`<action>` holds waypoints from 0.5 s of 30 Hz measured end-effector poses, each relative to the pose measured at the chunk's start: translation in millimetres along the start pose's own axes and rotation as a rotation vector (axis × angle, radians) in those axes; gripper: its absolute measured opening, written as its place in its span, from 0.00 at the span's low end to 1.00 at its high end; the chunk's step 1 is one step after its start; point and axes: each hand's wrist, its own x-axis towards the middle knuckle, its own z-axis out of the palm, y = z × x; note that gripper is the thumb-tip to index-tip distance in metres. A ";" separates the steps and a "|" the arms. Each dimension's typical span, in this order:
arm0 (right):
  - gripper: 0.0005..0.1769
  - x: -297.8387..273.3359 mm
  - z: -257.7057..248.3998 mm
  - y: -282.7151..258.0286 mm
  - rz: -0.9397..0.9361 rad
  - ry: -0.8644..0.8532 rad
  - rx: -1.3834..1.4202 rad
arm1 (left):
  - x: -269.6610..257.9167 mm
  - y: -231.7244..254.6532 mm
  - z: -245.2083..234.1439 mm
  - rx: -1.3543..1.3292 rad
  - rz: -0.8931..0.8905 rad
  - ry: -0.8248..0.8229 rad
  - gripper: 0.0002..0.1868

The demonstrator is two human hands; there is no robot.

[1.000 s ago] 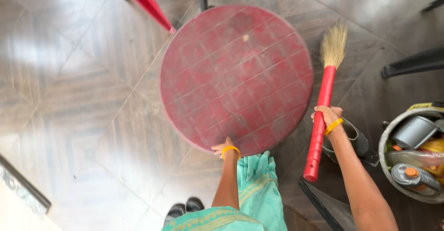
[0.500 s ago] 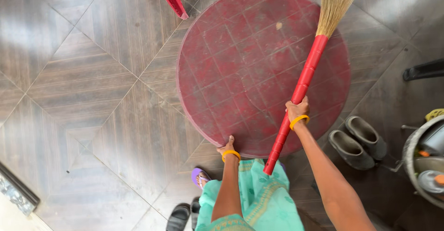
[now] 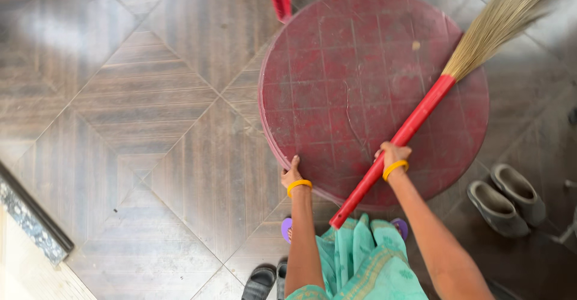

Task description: The person sweeps debris from the floor into a small hand-held dustpan using a broom, then carries the dustpan to a bucket and empties the debris into it before continuing to sweep around furniture and plants.

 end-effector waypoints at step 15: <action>0.14 -220.8 165.8 148.9 -0.168 -0.284 -0.641 | 112.1 88.3 -270.6 -0.389 0.034 0.238 0.30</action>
